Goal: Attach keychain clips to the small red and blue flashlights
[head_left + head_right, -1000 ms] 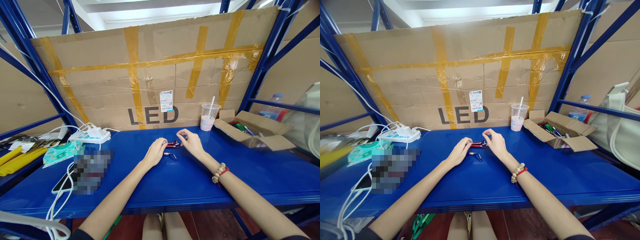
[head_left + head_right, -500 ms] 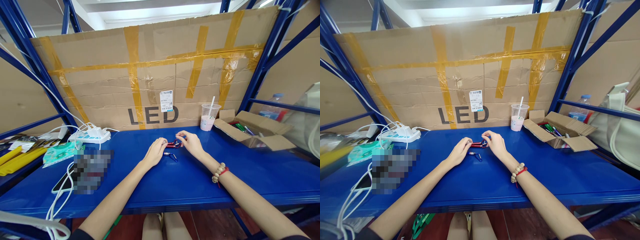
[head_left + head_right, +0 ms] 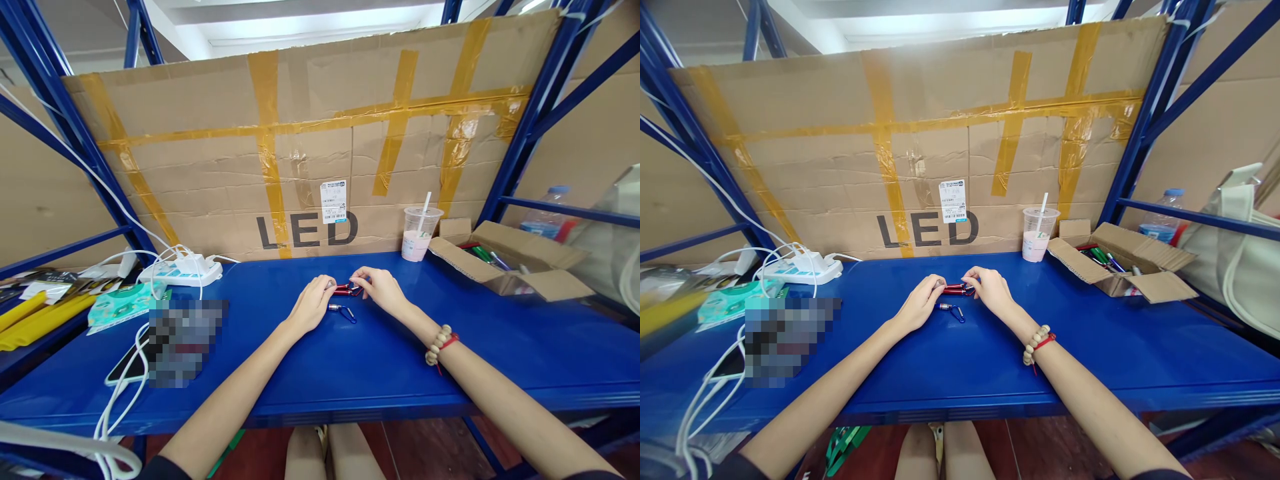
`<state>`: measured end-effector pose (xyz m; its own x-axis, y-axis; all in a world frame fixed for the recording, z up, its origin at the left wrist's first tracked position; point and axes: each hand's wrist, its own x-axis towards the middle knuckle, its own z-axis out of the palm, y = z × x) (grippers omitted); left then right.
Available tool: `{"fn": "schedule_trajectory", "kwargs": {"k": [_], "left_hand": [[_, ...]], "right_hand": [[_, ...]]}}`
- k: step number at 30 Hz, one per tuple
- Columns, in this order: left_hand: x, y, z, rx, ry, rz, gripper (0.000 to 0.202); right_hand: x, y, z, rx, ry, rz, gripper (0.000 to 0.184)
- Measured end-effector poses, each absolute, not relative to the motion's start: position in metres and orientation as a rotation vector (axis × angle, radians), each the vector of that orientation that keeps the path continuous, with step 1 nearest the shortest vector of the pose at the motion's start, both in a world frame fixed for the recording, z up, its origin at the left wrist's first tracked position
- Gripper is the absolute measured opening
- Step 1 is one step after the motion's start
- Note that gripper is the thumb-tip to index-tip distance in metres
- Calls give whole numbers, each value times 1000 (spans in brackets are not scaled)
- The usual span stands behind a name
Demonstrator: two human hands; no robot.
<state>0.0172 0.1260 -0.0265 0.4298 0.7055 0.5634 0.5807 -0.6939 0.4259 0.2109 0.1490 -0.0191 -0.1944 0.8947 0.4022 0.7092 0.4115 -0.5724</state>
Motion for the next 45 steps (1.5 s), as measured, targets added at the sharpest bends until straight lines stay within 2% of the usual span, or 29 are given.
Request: {"fn": "schedule_trajectory", "kwargs": {"k": [19,30,45], "left_hand": [[18,125,-27,2513,1145,1107,18],[17,126,-27,2516,1151,1110,19],[17,125,-26,2519,1154,1103,19]], "right_hand": [[207,145,-20,-1349,-2322,409,19],[208,146,-22,-1338,-2307,222,17],[210,149,-23,-1331,-2283,208,7]]}}
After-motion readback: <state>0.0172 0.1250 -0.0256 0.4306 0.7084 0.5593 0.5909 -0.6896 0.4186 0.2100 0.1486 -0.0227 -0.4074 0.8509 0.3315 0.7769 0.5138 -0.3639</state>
